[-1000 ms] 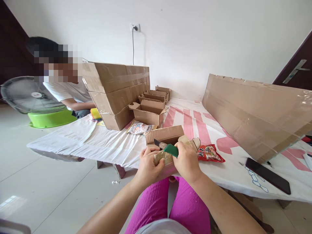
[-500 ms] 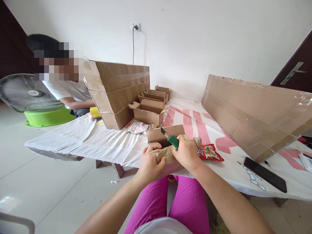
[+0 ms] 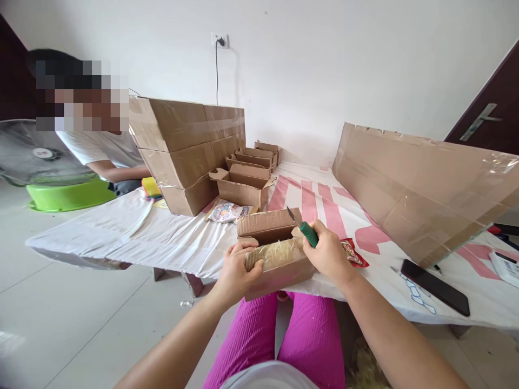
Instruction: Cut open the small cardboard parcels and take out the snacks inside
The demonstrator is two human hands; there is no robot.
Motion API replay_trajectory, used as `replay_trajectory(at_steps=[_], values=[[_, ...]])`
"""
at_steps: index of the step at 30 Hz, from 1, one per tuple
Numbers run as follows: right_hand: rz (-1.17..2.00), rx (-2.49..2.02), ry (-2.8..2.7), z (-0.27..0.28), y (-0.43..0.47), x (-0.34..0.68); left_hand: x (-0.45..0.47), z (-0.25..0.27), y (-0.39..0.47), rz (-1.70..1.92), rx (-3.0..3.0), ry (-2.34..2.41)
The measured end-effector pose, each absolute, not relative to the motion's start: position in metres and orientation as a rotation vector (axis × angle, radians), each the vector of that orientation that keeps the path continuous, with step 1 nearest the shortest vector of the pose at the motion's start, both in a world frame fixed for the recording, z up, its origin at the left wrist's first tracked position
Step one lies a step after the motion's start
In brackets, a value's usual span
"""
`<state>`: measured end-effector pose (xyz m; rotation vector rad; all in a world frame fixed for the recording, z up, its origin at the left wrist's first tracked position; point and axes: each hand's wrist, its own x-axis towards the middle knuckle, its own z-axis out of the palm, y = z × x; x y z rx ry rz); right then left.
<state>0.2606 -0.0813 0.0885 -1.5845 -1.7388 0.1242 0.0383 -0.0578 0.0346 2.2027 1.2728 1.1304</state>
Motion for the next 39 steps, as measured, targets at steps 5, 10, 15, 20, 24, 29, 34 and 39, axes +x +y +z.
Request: replay_trajectory(at_steps=[5,10,15,20,24,29,34,39], values=[[0.182,-1.630,-1.774,0.094,-0.085,0.245,0.042,0.036,-0.062,1.145,2.230,1.261],[0.050,-1.743,-1.814,0.085,-0.075,0.223,0.048,0.038,-0.068,1.136,2.258,1.221],[-0.055,-1.785,-1.895,0.078,-0.070,0.219,0.046,0.038,-0.069,1.137,2.252,1.229],[-0.068,-1.815,-1.884,0.080,-0.071,0.228,0.048,0.037,-0.069,1.168,2.244,1.199],[-0.094,-1.797,-1.919,0.080,-0.072,0.233,0.048,0.038,-0.067,1.161,2.228,1.204],[-0.110,-1.795,-1.943,0.078,-0.075,0.234,0.047,0.039,-0.067,1.129,2.242,1.218],[-0.100,-1.833,-1.925,0.079,-0.081,0.235,0.049,0.039,-0.068,1.135,2.249,1.199],[0.086,-1.856,-1.776,0.087,-0.080,0.257,0.048,0.037,-0.066,1.137,2.242,1.174]])
